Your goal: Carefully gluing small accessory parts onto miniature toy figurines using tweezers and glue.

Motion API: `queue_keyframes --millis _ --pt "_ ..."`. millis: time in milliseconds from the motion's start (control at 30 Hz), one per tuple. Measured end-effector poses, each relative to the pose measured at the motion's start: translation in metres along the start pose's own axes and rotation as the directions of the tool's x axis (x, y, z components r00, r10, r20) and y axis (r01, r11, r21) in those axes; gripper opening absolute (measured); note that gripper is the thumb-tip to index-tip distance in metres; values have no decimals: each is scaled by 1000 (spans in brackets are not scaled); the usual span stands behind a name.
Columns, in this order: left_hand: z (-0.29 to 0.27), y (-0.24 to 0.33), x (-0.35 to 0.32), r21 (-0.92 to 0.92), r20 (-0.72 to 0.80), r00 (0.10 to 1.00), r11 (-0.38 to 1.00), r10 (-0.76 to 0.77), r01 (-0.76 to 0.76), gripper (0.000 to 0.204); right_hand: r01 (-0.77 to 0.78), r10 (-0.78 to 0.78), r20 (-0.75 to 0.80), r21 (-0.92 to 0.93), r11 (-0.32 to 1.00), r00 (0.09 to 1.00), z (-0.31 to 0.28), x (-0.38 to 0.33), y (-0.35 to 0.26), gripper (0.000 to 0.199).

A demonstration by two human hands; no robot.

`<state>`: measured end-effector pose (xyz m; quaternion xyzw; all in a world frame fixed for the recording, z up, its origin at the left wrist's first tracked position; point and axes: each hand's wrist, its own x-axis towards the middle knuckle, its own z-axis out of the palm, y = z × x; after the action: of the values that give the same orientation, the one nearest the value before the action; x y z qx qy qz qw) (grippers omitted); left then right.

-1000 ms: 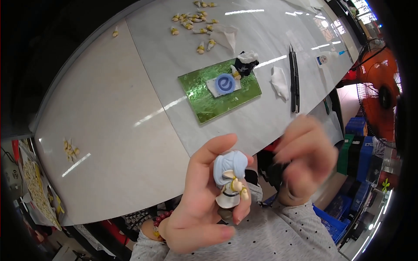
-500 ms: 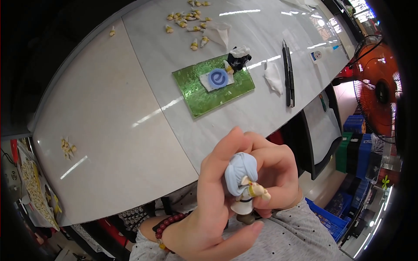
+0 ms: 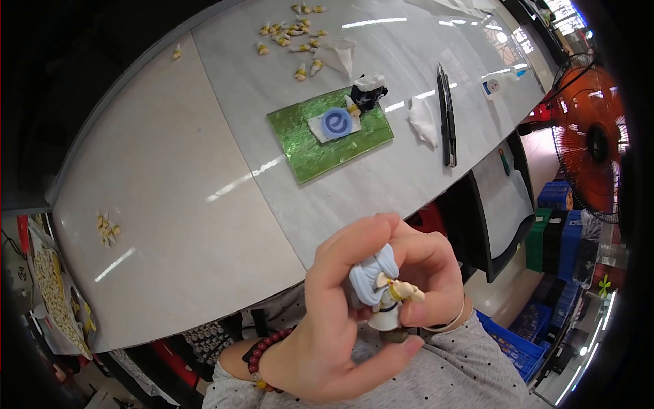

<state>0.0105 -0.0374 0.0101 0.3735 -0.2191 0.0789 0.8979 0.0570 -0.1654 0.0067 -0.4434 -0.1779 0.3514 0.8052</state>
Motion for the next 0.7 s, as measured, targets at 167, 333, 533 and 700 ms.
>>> queue_keyframes --millis 167,333,533,700 --pt "-11 17 -11 560 -93 967 791 -237 248 74 139 -159 -10 -427 893 987 1 0 -2 24" --pt "-1 44 -20 548 -249 929 751 -273 367 78 250 -259 55 -510 823 964 1 3 -4 23" --pt "-9 157 -9 956 -222 937 130 -270 263 30 242 -264 20 -476 845 964 -11 -5 -10 23" --pt "-54 219 48 744 -301 952 -609 63 276 25 268 -316 -39 -441 857 948 -26 -12 -15 21"
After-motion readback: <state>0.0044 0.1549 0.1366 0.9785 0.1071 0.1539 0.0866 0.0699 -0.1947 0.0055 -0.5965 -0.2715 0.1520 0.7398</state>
